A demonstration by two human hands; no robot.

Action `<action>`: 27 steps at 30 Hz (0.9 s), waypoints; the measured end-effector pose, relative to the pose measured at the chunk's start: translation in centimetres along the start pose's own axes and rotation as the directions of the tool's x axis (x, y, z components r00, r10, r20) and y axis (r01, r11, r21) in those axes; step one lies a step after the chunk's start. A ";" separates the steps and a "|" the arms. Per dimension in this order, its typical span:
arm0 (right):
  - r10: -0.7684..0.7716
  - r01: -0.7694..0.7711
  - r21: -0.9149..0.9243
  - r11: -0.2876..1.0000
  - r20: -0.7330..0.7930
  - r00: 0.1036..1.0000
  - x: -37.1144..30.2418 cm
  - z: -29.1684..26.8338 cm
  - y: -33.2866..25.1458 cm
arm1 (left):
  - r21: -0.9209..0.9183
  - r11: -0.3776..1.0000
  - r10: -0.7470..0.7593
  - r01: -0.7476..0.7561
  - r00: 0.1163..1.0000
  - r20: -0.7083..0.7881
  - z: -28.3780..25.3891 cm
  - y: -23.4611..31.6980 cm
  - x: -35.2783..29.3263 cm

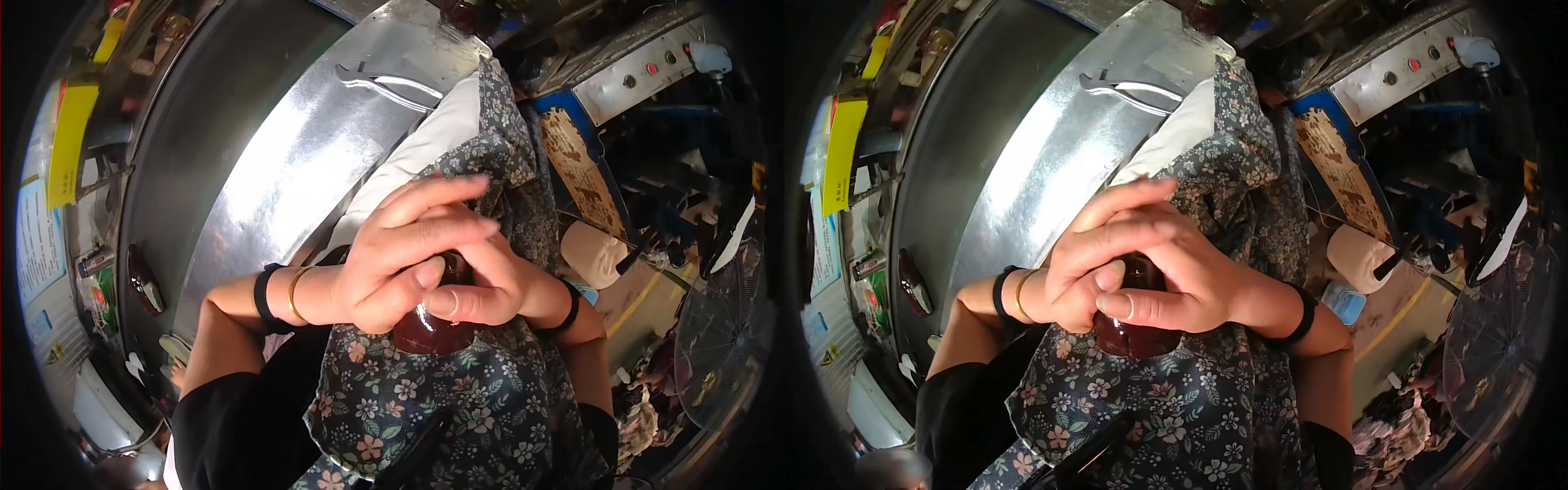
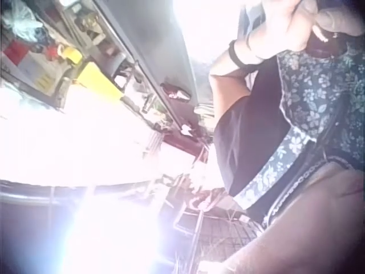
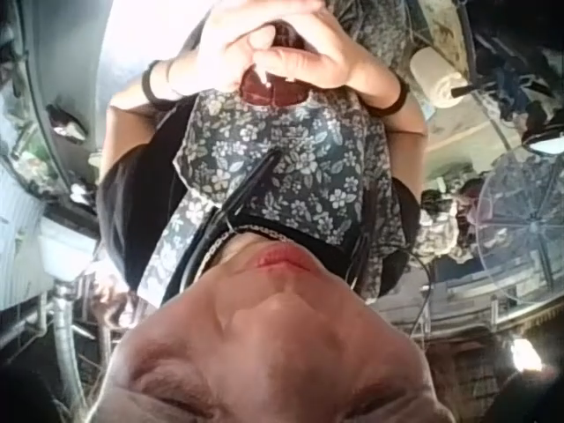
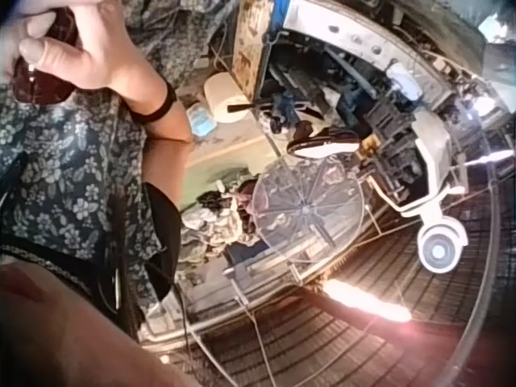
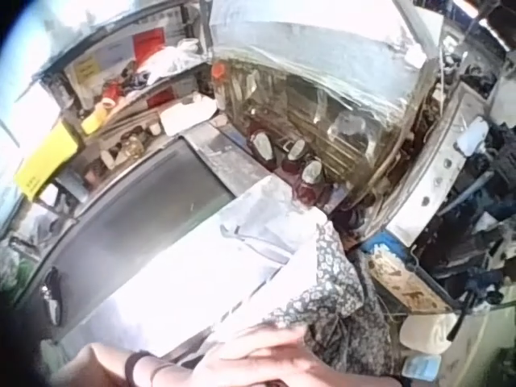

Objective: Trim and inspect shoe components during the manufacturing process.

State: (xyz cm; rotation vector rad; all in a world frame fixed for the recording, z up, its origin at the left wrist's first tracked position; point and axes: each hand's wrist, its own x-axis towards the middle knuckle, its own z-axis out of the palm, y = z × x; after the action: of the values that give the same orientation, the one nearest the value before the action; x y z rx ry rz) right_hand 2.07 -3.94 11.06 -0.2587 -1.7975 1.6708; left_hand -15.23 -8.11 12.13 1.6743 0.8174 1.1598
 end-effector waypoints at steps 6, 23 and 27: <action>0.049 -0.049 -0.071 0.996 0.000 0.999 1.0 -1.1 -0.4 | -0.125 0.988 0.094 -0.091 0.995 0.018 -0.6 -2.4 0.8; 0.411 -0.415 -0.609 0.676 -0.155 0.898 10.4 -11.1 16.9 | -0.836 0.406 -0.617 0.369 0.785 0.047 -4.5 -6.6 4.5; 0.430 -0.335 0.307 0.891 -0.331 0.840 4.5 -11.4 2.7 | -0.821 0.371 -0.646 0.434 0.756 0.107 -4.0 -8.7 5.2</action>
State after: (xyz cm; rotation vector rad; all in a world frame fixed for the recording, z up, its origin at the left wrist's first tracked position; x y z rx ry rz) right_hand 4.47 8.26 9.60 -0.8352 -1.2849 1.9224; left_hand -17.47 0.84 6.37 0.3986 0.7191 0.9988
